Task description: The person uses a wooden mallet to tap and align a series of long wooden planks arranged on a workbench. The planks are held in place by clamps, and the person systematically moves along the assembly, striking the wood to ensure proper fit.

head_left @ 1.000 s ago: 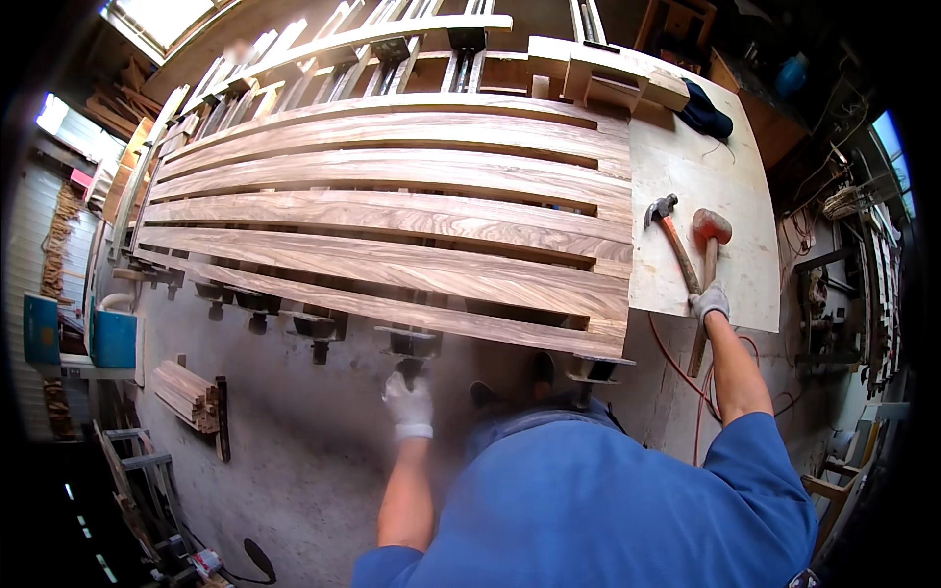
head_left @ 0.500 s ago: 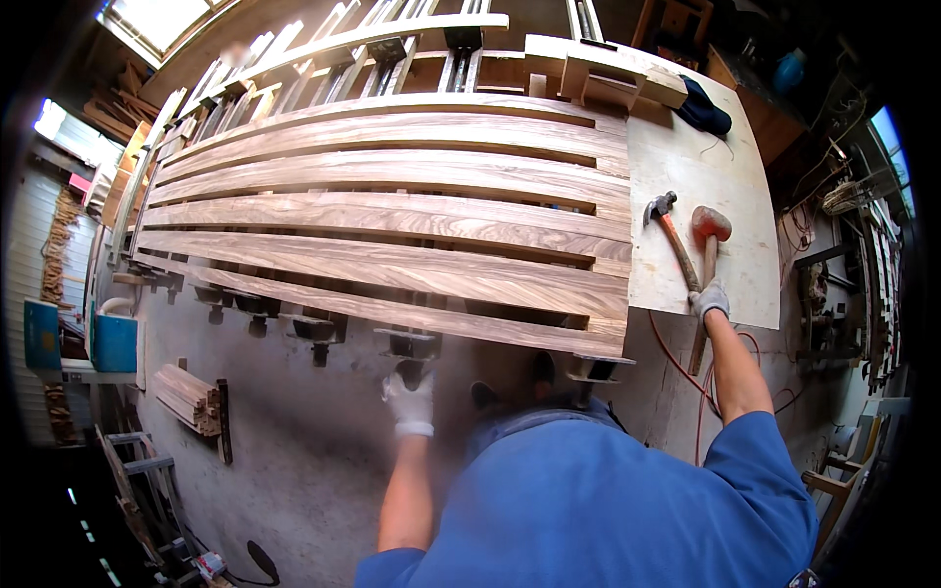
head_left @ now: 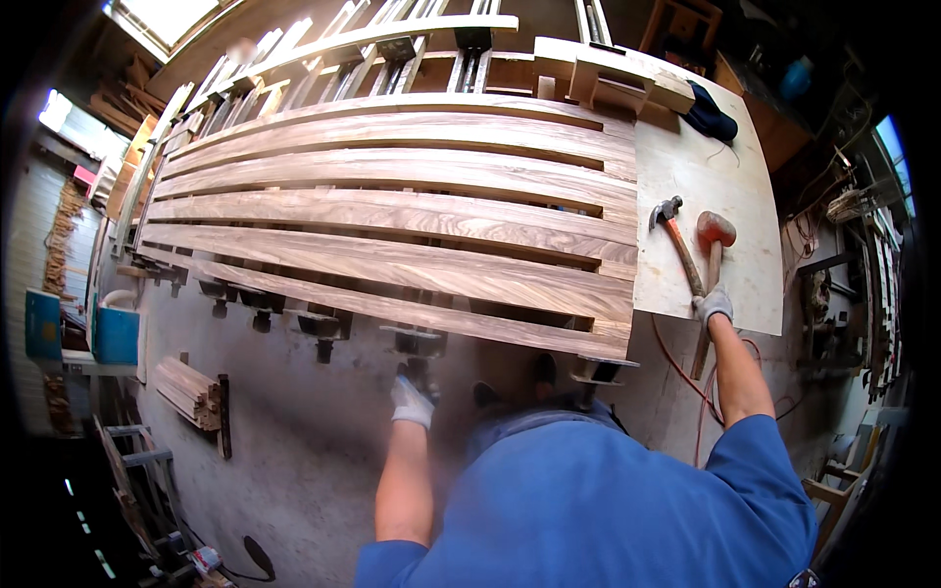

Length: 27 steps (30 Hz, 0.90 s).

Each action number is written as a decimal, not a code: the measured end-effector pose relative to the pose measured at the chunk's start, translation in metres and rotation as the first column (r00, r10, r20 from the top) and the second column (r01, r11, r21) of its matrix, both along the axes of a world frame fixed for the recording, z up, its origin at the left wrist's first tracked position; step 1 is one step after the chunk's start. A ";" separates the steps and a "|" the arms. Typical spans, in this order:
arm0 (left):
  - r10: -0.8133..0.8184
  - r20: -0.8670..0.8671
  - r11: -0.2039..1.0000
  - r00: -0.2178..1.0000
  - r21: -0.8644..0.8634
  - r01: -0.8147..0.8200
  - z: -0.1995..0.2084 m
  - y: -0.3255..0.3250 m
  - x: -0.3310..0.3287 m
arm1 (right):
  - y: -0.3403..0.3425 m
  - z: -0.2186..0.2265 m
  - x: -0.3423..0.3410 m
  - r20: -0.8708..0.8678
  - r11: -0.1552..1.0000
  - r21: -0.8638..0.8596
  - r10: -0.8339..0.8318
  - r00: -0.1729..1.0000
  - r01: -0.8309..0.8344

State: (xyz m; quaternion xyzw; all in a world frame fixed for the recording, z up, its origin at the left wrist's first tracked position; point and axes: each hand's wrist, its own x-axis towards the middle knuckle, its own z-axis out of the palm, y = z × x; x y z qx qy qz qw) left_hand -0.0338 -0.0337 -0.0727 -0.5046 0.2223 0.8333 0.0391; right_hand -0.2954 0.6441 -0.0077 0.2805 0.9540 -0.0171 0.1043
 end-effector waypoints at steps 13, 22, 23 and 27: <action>-0.210 0.179 0.392 0.961 -0.885 0.250 0.007 0.016 0.012 | -0.004 0.003 -0.003 0.013 0.999 -0.043 -0.003 1.000 0.004; -0.145 0.040 0.962 0.989 -0.227 0.150 0.006 -0.004 0.005 | -0.009 0.007 -0.002 0.000 0.999 -0.045 -0.010 1.000 0.010; -0.240 0.118 0.691 0.964 -0.676 0.255 0.010 0.005 0.006 | -0.008 0.008 -0.001 0.007 0.999 -0.049 -0.009 1.000 0.009; -0.197 0.513 -0.417 0.835 -0.815 0.402 0.054 0.040 0.005 | -0.003 0.008 0.001 0.017 0.998 -0.055 -0.013 1.000 0.014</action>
